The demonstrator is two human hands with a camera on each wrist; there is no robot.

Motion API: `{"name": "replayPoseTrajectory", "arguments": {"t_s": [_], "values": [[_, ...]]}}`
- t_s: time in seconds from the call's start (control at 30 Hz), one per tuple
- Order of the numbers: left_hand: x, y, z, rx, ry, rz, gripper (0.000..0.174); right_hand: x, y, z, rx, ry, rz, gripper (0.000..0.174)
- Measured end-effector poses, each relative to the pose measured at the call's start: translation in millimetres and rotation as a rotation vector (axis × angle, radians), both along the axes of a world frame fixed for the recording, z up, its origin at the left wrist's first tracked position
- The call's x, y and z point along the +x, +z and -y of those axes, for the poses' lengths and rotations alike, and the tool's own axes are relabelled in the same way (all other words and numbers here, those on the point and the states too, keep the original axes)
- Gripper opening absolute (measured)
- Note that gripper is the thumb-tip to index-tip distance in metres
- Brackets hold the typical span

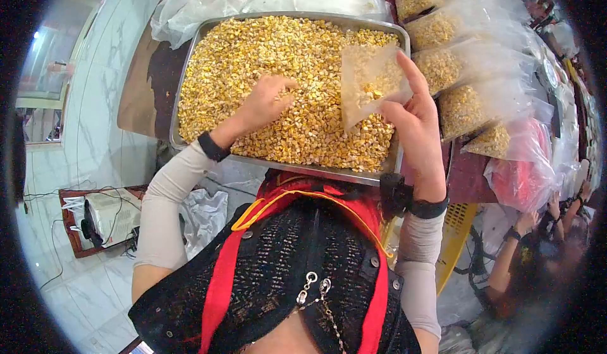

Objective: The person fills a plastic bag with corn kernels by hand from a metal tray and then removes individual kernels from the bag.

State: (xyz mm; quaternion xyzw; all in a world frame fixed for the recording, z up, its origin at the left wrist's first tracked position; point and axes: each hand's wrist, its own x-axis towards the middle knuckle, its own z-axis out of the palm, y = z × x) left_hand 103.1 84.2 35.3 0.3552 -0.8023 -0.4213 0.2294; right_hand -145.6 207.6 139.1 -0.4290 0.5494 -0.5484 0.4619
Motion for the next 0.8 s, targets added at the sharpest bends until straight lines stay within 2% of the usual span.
{"name": "replayPoseTrajectory", "arguments": {"t_s": [0.07,0.17,0.23,0.37,0.43,0.57,0.63,0.67,0.77,0.8], "values": [[12,-23,-25,-0.746,-0.250,0.268,0.031,-4,-2,-1,-0.003,-0.022,-0.030,0.066],[11,-21,-34,-0.762,-0.356,0.359,0.039,-2,-5,1,0.002,-0.021,-0.013,0.066],[4,-32,-16,-0.758,-0.342,0.374,0.042,5,-3,2,0.000,-0.016,-0.025,0.067],[-9,-21,22,-0.806,-0.286,0.567,0.043,5,-1,-2,0.017,0.015,-0.080,0.068],[-12,-17,40,-0.731,-0.140,0.702,0.034,6,0,-4,0.003,0.015,-0.059,0.067],[6,-11,65,-0.621,-0.042,0.665,0.032,8,1,-6,-0.010,-0.026,0.012,0.067],[16,-1,65,-0.404,0.035,0.610,0.027,7,-1,-4,-0.009,-0.007,-0.002,0.068],[23,-15,68,-0.463,0.035,0.541,0.029,6,-2,-3,-0.009,0.013,-0.023,0.068],[14,-20,51,-0.540,0.022,0.605,0.027,8,-4,0,-0.016,0.011,-0.021,0.068],[5,-17,43,-0.467,0.001,0.652,0.025,8,-4,0,-0.016,0.013,-0.022,0.068]]}}
